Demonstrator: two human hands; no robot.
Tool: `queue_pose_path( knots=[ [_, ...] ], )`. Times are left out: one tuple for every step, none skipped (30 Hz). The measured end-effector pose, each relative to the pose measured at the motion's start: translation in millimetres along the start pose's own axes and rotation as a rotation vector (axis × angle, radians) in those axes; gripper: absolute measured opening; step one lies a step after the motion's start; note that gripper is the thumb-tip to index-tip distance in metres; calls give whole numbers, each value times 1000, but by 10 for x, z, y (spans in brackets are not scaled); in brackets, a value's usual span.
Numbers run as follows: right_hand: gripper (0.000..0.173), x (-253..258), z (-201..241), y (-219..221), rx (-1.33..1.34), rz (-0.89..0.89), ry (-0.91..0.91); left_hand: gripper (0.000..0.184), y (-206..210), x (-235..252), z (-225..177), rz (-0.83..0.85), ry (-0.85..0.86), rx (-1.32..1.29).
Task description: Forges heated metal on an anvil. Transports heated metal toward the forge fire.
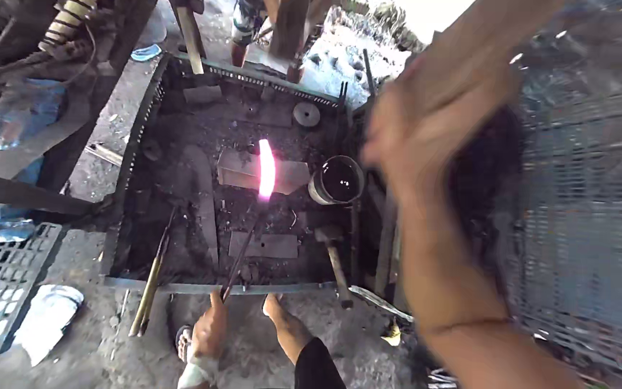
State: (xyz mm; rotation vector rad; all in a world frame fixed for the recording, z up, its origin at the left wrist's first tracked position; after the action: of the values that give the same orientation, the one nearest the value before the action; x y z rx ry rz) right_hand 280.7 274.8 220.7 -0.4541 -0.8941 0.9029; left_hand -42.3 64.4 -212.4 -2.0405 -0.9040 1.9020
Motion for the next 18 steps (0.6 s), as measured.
queue_pose_path(
  knots=[
    [50, -473, -531, 677, 82, 118, 158, 46, 35, 41, 13, -4, -3, 10],
    [43, -982, -1111, 1346, 192, 273, 366, 46, 38, 53, 25, -20, 7, 24],
    [36, -1444, -1579, 1857, 289, 417, 582, 45, 13, 15, 36, -37, 26, 37],
    [31, -1790, -1840, 2108, 358, 556, 818, 45, -49, -99, 42, -54, 45, 43],
    [27, -1887, -1876, 2117, 422, 627, 1004, 44, -189, -183, 21, -77, 60, 43],
    [25, -1755, -1750, 1923, 453, 639, 1090, 43, -327, -233, -26, -96, 76, 34],
    [24, -1666, -1594, 1547, 434, 625, 1109, 44, -361, -347, -42, -70, 87, 26],
    [25, -1601, -1431, 1102, 396, 605, 1074, 44, -387, -414, -47, -55, 98, 38],
    [27, -1427, -1236, 677, 360, 581, 987, 44, -450, -397, -61, -57, 102, 48],
    [28, -1244, -1024, 256, 314, 562, 882, 44, -485, -361, -54, -67, 107, 45],
    [29, -1076, -808, -163, 262, 531, 774, 44, -476, -318, -31, -77, 109, 46],
    [30, -900, -587, -555, 210, 490, 670, 45, -449, -262, -4, -78, 105, 45],
    [33, -697, -384, -910, 157, 427, 564, 45, -416, -206, 17, -71, 96, 45],
    [37, -477, -205, -1217, 90, 366, 457, 46, -385, -164, 31, -55, 85, 46],
    [41, -239, -48, -1466, 20, 294, 346, 46, -367, -133, 37, -44, 78, 42],
    [45, 12, 93, -1647, -28, 208, 233, 45, -355, -111, 36, -38, 70, 41],
    [49, 246, 225, -1748, -51, 105, 136, 44, -331, -92, 34, -35, 60, 39],
    [50, 442, 323, -1746, -50, -4, 55, 44, -295, -65, 32, -31, 48, 33]
  ],
)
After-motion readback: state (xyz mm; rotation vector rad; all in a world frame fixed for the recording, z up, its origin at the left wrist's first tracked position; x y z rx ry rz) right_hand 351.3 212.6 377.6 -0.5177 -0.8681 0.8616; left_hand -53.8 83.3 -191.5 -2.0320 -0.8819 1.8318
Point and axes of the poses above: each hand's wrist, its own x-axis towards the middle knuckle, its own y-axis out of the palm, z = x × y, the point moved 9 cm from there along x, towards the middle knuckle, and after that the axes turned 2 degrees about z, right-handed, at the moved point
